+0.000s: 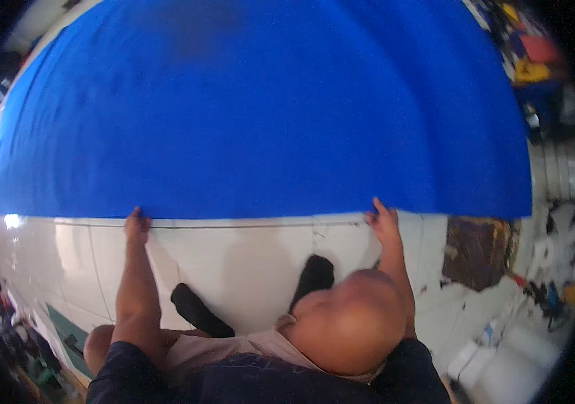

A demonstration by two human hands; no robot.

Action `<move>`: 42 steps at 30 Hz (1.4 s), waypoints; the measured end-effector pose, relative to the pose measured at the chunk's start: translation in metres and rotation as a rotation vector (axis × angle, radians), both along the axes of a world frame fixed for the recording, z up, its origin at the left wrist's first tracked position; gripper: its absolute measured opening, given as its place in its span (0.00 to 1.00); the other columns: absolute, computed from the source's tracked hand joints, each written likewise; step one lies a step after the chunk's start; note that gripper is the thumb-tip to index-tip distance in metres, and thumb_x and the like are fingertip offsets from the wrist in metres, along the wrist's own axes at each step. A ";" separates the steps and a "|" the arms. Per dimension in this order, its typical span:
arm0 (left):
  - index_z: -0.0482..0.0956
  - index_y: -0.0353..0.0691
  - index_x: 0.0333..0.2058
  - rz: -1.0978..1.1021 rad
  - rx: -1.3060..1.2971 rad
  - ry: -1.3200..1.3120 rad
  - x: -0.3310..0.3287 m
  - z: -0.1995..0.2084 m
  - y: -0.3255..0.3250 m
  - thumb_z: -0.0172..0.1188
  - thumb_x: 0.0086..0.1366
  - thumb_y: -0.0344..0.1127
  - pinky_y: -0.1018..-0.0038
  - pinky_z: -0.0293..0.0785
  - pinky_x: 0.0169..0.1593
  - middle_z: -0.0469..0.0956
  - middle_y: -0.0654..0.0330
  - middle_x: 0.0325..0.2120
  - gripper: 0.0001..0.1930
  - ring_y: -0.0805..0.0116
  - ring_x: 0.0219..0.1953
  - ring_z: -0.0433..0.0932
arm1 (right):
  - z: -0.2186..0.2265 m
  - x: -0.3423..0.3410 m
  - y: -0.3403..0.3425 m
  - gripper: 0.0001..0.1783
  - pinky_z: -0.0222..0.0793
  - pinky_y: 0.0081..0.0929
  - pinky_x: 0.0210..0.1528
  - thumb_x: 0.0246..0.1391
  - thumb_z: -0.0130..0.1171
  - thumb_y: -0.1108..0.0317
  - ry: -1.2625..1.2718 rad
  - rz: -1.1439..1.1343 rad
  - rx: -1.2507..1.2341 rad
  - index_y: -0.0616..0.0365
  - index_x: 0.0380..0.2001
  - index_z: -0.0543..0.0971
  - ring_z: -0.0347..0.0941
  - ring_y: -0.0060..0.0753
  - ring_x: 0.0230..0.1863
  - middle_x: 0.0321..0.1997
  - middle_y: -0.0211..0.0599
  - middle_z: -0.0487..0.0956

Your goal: The person cuts a large blue textile on the floor using shears, then picks up and adjusts the fabric while kneeling, placing a weight on it.

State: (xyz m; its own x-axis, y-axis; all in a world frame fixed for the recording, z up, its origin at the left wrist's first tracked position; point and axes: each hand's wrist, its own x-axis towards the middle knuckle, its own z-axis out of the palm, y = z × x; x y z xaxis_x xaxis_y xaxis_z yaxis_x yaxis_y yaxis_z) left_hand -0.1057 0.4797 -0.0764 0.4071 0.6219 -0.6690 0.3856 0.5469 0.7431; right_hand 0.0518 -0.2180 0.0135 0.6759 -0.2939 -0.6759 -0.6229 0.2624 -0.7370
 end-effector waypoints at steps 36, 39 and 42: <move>0.70 0.45 0.25 0.343 0.186 -0.363 0.074 0.098 -0.003 0.58 0.60 0.33 0.76 0.59 0.19 0.63 0.67 0.18 0.07 0.75 0.18 0.61 | 0.013 0.023 -0.026 0.15 0.74 0.32 0.34 0.55 0.56 0.62 -0.404 -0.083 0.293 0.54 0.45 0.72 0.74 0.32 0.38 0.42 0.33 0.76; 0.72 0.38 0.30 0.107 0.356 -0.068 0.030 0.046 0.000 0.60 0.61 0.33 0.80 0.65 0.18 0.71 0.61 0.23 0.07 0.73 0.17 0.68 | -0.015 0.020 0.002 0.13 0.70 0.23 0.21 0.55 0.57 0.59 -0.149 -0.172 0.171 0.53 0.40 0.72 0.72 0.26 0.27 0.34 0.31 0.76; 0.71 0.36 0.29 0.164 0.202 -0.062 0.036 0.052 -0.028 0.60 0.61 0.32 0.79 0.68 0.17 0.70 0.60 0.21 0.08 0.72 0.16 0.68 | 0.019 0.018 -0.005 0.12 0.64 0.17 0.15 0.54 0.58 0.58 -0.124 -0.180 -0.049 0.53 0.35 0.72 0.70 0.23 0.19 0.25 0.30 0.76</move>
State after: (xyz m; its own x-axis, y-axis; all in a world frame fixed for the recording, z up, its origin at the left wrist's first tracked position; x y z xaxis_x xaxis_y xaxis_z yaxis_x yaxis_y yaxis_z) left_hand -0.0700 0.4516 -0.0243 0.3262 0.8011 -0.5019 0.2548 0.4368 0.8627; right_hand 0.0698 -0.2226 0.0330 0.6867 -0.4475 -0.5728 -0.4731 0.3231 -0.8196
